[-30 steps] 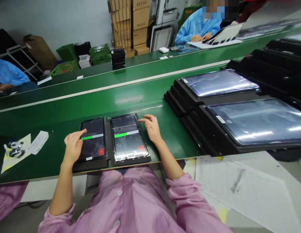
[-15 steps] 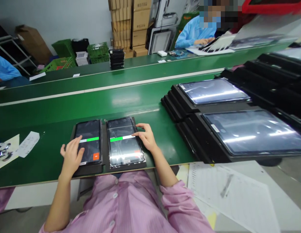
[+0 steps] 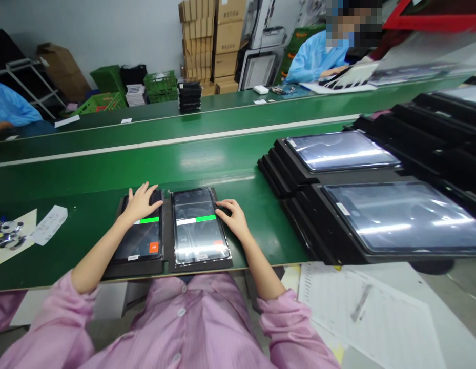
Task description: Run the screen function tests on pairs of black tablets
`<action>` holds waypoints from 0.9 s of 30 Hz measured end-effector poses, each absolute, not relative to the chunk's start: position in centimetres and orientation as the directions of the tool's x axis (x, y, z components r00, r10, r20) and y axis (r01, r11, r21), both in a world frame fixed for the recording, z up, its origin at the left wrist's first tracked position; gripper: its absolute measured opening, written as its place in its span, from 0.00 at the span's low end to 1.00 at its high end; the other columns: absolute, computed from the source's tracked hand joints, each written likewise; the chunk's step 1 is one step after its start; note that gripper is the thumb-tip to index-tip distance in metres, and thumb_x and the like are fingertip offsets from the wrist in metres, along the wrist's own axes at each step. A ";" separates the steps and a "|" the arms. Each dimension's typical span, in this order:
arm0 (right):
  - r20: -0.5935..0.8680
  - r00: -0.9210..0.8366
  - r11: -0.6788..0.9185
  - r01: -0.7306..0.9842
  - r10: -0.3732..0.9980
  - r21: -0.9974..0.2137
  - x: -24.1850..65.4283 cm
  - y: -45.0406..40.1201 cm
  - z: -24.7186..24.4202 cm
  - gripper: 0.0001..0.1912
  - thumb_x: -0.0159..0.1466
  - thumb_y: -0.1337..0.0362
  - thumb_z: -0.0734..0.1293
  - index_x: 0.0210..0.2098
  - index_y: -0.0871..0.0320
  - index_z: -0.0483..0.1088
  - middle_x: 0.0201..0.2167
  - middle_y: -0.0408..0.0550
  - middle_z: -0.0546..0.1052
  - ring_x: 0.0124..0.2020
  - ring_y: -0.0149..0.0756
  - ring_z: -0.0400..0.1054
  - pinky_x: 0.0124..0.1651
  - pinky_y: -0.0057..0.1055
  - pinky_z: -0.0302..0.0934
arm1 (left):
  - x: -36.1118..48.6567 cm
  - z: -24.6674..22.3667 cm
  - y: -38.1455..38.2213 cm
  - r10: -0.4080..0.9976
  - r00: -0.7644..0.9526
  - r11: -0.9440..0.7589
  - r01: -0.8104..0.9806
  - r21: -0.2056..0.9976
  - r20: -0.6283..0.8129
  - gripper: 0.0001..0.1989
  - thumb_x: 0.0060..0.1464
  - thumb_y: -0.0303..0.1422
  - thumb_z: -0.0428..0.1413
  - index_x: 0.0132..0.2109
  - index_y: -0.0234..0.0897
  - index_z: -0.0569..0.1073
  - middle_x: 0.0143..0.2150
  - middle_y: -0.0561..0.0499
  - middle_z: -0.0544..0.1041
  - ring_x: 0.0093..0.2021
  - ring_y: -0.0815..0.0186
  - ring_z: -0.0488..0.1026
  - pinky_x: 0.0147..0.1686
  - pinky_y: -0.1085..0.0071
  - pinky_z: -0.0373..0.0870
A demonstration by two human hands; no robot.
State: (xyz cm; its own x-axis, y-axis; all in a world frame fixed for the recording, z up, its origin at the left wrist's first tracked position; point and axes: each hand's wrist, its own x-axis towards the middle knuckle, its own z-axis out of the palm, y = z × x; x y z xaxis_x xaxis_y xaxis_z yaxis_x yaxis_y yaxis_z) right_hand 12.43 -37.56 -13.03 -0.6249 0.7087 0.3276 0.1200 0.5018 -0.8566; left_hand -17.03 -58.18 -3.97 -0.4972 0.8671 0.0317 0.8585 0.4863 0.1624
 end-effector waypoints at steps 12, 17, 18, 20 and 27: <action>0.280 -0.678 0.517 0.171 0.679 -0.839 12.5 -37.1 -13.5 0.19 0.63 0.50 0.67 0.48 0.52 0.75 0.46 0.51 0.75 0.47 0.50 0.68 0.55 0.49 0.62 | -16.1 -2.8 -53.8 0.827 -0.523 0.509 0.852 -0.121 -0.206 0.40 0.50 0.49 0.55 0.62 0.23 0.67 0.62 0.21 0.68 0.66 0.35 0.62 0.67 0.38 0.41; 0.245 -0.703 0.528 0.214 0.667 -0.822 12.3 -36.7 -13.9 0.23 0.63 0.51 0.65 0.55 0.50 0.71 0.50 0.51 0.74 0.48 0.51 0.67 0.56 0.51 0.62 | -16.9 -2.1 -52.9 0.831 -0.486 0.486 0.871 -0.073 -0.269 0.34 0.52 0.50 0.52 0.56 0.27 0.73 0.50 0.30 0.79 0.57 0.41 0.73 0.67 0.40 0.42; 0.237 -0.710 0.528 0.219 0.663 -0.820 12.3 -36.7 -13.8 0.24 0.63 0.51 0.65 0.57 0.49 0.70 0.51 0.51 0.74 0.49 0.51 0.67 0.56 0.51 0.62 | -17.1 -2.0 -52.9 0.835 -0.482 0.484 0.873 -0.064 -0.265 0.32 0.54 0.49 0.51 0.55 0.28 0.74 0.48 0.32 0.80 0.54 0.43 0.75 0.67 0.41 0.42; 0.227 -0.720 0.531 0.226 0.656 -0.816 12.2 -36.6 -13.7 0.24 0.64 0.52 0.64 0.58 0.49 0.70 0.52 0.50 0.74 0.49 0.50 0.67 0.57 0.51 0.61 | -17.3 -1.9 -53.0 0.841 -0.480 0.483 0.874 -0.054 -0.251 0.29 0.54 0.49 0.50 0.53 0.30 0.76 0.46 0.34 0.81 0.52 0.45 0.77 0.67 0.41 0.43; 0.212 -0.720 0.505 0.218 0.661 -0.835 12.0 -36.3 -13.6 0.24 0.63 0.53 0.65 0.58 0.47 0.71 0.48 0.48 0.74 0.48 0.49 0.66 0.56 0.49 0.61 | -16.4 -2.8 -53.0 0.838 -0.523 0.525 0.851 -0.030 -0.154 0.25 0.51 0.45 0.54 0.50 0.31 0.77 0.42 0.36 0.82 0.48 0.45 0.78 0.67 0.41 0.43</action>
State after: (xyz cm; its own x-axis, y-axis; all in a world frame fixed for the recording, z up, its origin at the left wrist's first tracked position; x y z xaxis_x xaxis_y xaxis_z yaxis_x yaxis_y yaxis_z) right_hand 12.02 -36.31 -13.61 -0.7203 0.6606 0.2116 0.2176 0.5049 -0.8353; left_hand -16.40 -53.04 -2.83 -0.5228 0.8385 -0.1539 0.8507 0.5248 -0.0304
